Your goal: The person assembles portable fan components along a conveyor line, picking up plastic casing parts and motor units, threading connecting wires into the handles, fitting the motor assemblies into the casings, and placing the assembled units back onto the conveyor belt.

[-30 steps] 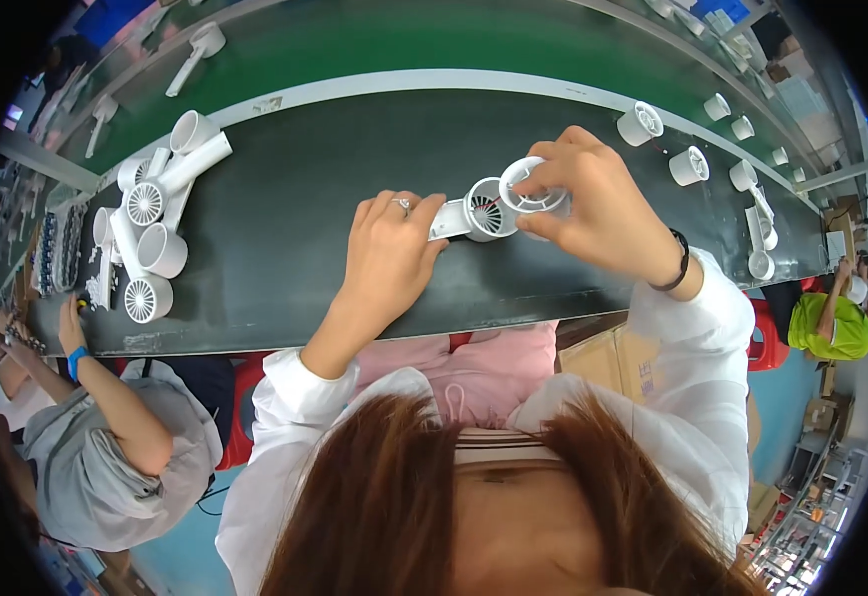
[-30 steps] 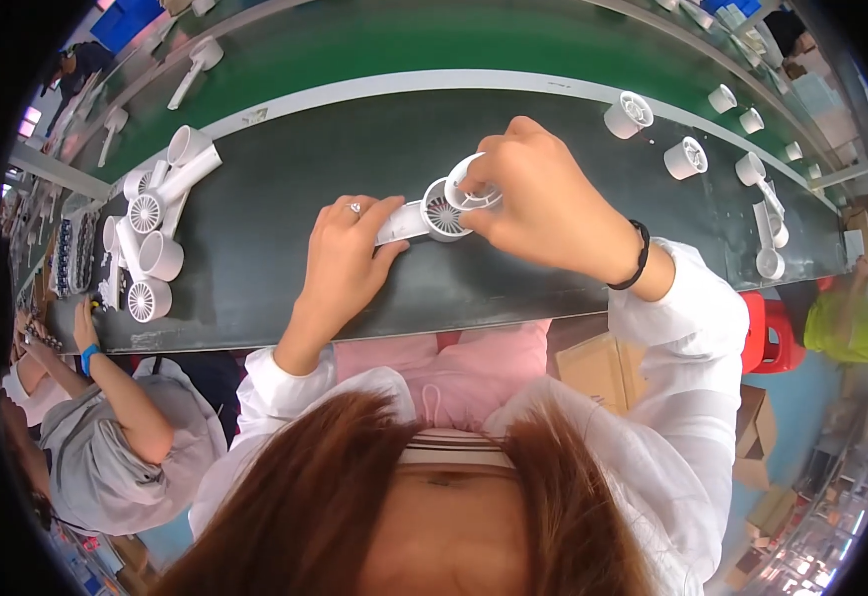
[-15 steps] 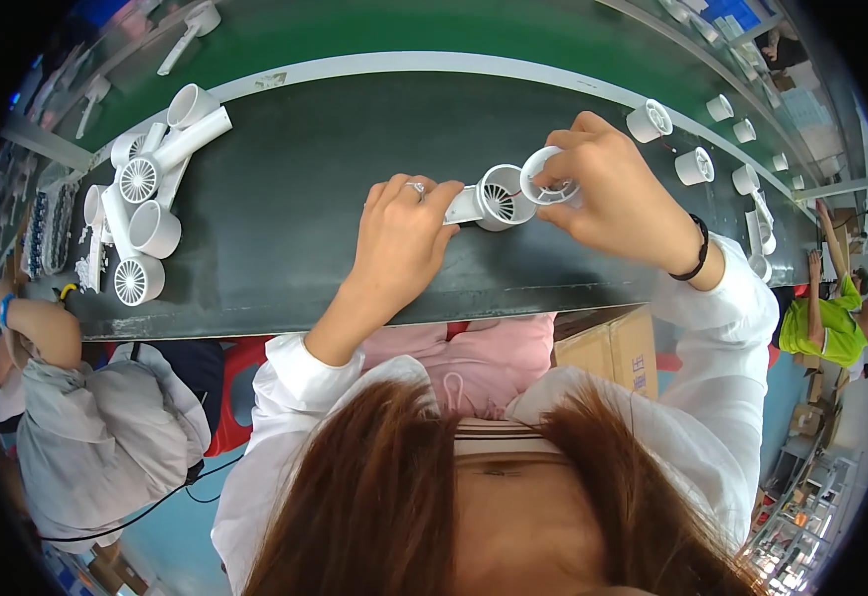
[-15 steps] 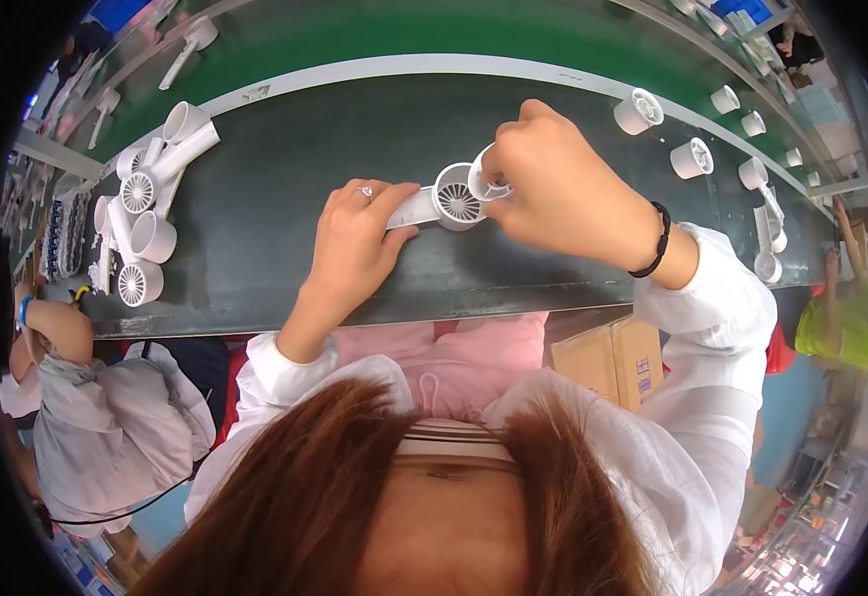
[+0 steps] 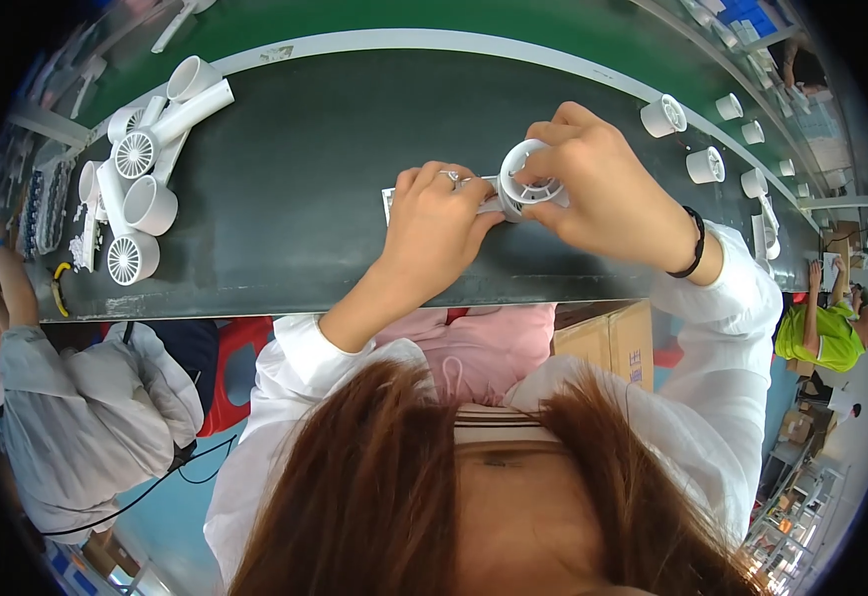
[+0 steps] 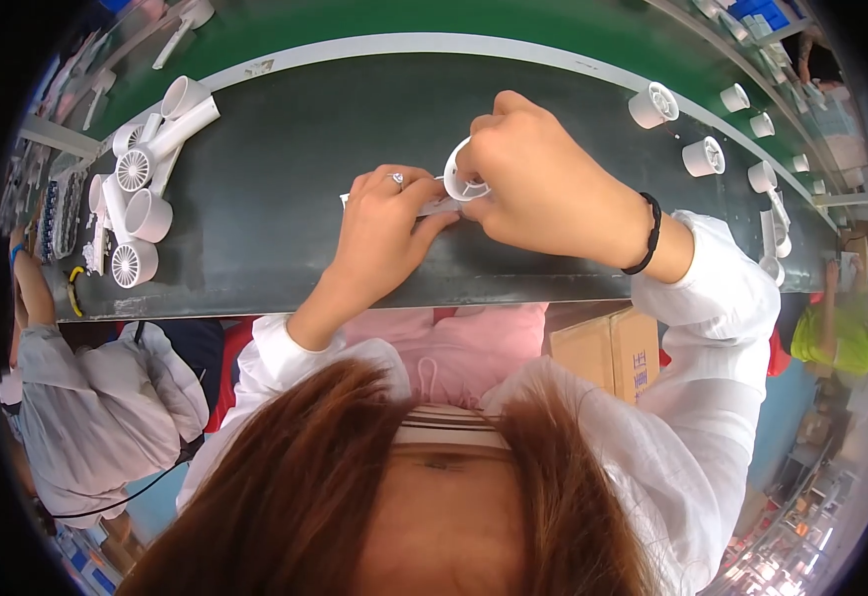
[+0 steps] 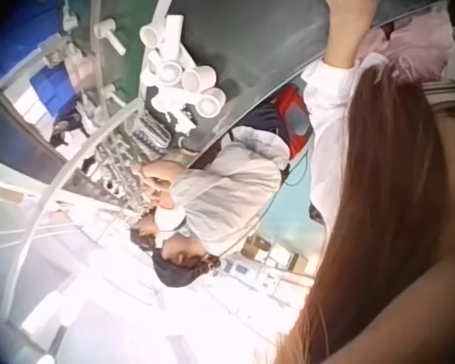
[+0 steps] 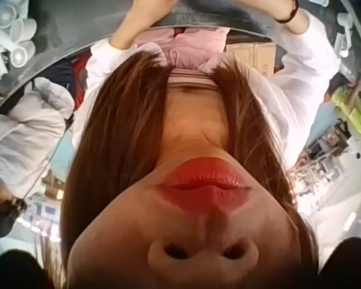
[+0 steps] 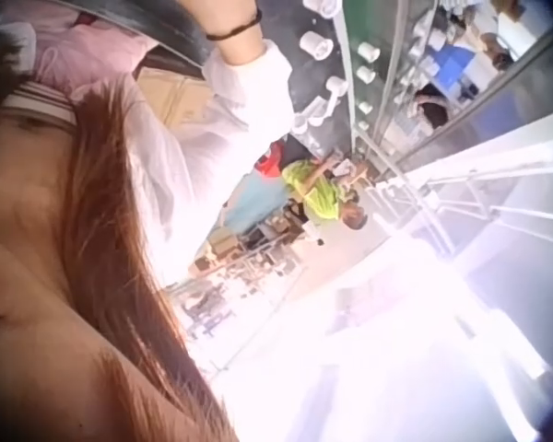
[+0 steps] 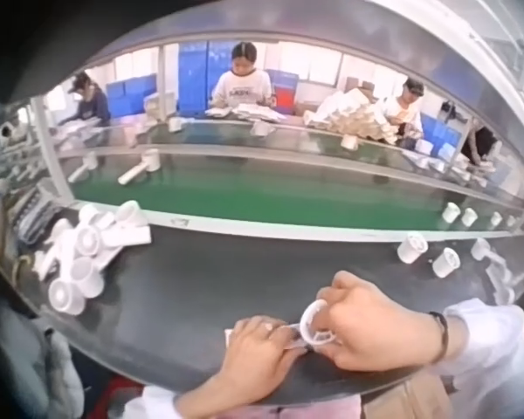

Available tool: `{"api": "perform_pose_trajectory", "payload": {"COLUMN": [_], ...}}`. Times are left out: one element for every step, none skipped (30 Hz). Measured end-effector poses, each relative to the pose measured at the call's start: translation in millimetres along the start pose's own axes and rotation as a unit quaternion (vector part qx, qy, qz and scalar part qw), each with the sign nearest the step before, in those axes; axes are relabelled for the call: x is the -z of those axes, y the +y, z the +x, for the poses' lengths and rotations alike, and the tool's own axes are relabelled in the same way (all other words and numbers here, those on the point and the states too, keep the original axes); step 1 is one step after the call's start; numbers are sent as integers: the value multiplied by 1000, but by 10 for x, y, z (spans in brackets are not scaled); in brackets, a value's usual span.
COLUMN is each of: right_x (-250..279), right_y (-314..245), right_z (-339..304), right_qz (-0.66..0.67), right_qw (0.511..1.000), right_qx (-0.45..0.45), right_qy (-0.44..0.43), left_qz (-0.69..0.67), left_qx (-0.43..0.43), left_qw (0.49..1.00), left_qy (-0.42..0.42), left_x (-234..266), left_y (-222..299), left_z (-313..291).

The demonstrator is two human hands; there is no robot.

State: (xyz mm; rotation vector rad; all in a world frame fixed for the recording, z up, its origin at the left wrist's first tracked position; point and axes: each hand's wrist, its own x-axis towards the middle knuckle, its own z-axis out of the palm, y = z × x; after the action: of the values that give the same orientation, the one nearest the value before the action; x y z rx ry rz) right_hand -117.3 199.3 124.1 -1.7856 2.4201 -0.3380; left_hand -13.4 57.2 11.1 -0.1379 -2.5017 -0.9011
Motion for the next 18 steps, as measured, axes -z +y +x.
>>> {"api": "perform_pose_trajectory", "payload": {"right_x": [3,4,-3,-17,-30,-47,-73,-118,-171,-233,-304,-373,-442,-512,-569,-617,-659,-700], "right_y": [3,8,17,52,112,174,236,305,372,430,444,436,442,492,514,526,529,533], "right_z": [-2,-4,-6,-13,-27,-44,-70,-105,-134,-157,-156,-138,-126,-132,-136,-135,-138,-150], "right_qz": [2,10,17,20,57,93,95,152,210,225,228,231,235,263,265,299,331,334], "right_qw": [1000,1000,1000,1000,998,995,995,986,974,968,968,961,952,944,943,927,908,907], "right_qx": [-1,3,7,5,18,31,28,32,36,40,39,56,73,70,71,72,73,74], "right_qy": [-3,-4,-4,-7,11,30,28,54,80,99,96,139,183,188,187,217,247,245], "left_qz": [-2,-9,-15,-17,-59,-100,-102,-81,-60,-61,-79,-96,-96,-93,-89,-53,-52,-37], "left_qx": [3,-6,-15,-12,25,62,63,33,3,7,29,51,54,56,58,51,54,51], "left_qw": [1000,1000,998,998,998,993,993,996,998,997,996,994,994,994,994,997,997,998], "left_qy": [-2,29,61,58,25,-7,-10,13,36,35,24,12,11,14,18,6,6,6], "left_x": [-36,-71,-97,-95,-71,-58,-62,-65,-75,-98,-125,-145,-139,-119,-97,-63,-62,-64], "left_y": [17,29,30,17,3,-3,-3,-3,-9,-23,-46,-63,-76,-82,-83,-75,-70,-61], "left_z": [2,7,10,18,36,45,53,57,59,62,74,77,76,80,91,111,98,85]}}
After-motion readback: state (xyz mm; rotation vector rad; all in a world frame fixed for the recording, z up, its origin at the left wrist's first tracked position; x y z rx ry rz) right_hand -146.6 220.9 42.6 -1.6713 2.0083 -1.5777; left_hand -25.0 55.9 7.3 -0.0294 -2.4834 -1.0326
